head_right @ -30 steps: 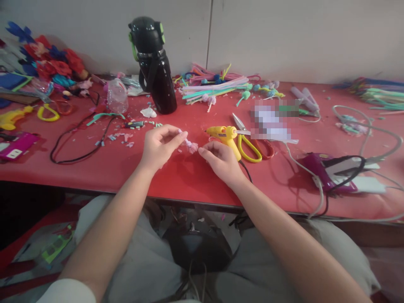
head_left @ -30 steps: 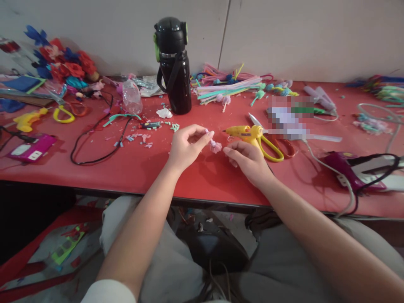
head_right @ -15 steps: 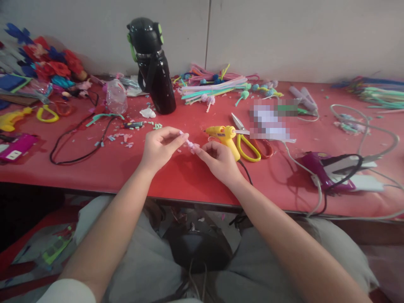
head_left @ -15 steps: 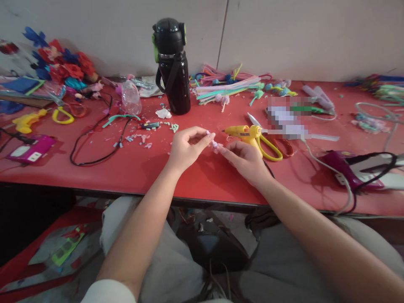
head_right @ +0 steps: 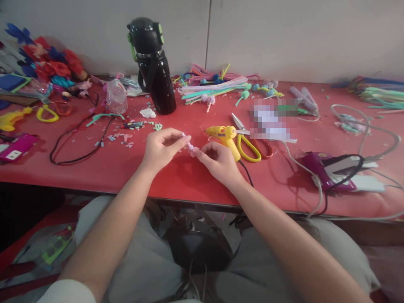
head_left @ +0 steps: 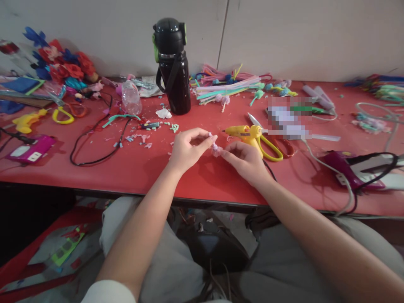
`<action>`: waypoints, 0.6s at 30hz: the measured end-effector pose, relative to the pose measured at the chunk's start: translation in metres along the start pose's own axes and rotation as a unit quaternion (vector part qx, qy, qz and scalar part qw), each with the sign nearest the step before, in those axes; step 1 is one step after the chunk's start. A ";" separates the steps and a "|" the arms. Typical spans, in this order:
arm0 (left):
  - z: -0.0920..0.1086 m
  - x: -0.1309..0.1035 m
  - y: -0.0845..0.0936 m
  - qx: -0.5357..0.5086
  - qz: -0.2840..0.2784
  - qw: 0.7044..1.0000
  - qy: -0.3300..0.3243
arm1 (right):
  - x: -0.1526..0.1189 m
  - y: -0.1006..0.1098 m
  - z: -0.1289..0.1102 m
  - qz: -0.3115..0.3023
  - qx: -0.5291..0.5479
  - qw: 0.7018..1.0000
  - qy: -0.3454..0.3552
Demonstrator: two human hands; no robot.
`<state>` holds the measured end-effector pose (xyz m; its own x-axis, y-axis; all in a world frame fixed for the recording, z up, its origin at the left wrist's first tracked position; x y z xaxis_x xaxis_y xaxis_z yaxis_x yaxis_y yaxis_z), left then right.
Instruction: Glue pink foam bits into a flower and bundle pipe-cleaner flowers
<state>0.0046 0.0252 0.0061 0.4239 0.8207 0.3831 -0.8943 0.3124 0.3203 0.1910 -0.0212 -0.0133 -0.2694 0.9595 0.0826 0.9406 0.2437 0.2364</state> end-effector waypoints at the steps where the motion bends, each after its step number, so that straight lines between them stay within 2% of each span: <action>1: 0.000 0.000 0.000 0.002 0.000 1.000 -0.001 | 0.000 0.000 0.001 0.000 -0.005 1.000 0.001; 6: 0.000 -0.001 -0.001 0.003 -0.006 1.000 0.003 | 0.000 0.000 0.003 0.008 -0.039 0.999 -0.010; 18: 0.003 -0.001 -0.002 -0.004 -0.028 1.000 -0.009 | 0.001 0.001 0.005 0.011 -0.036 0.999 -0.005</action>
<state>0.0064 0.0224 0.0082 0.4765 0.7926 0.3804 -0.8698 0.3621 0.3351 0.1925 -0.0189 -0.0176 -0.2464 0.9659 0.0798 0.9290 0.2119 0.3035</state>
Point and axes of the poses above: each hand's wrist, its own x-axis towards the middle knuckle, its own y-axis out of the back of the hand, z = x × y, the point moved 2 cm from there along x, towards the middle knuckle, and after that the axes turned 15 degrees about -z, right-handed, at the moved point
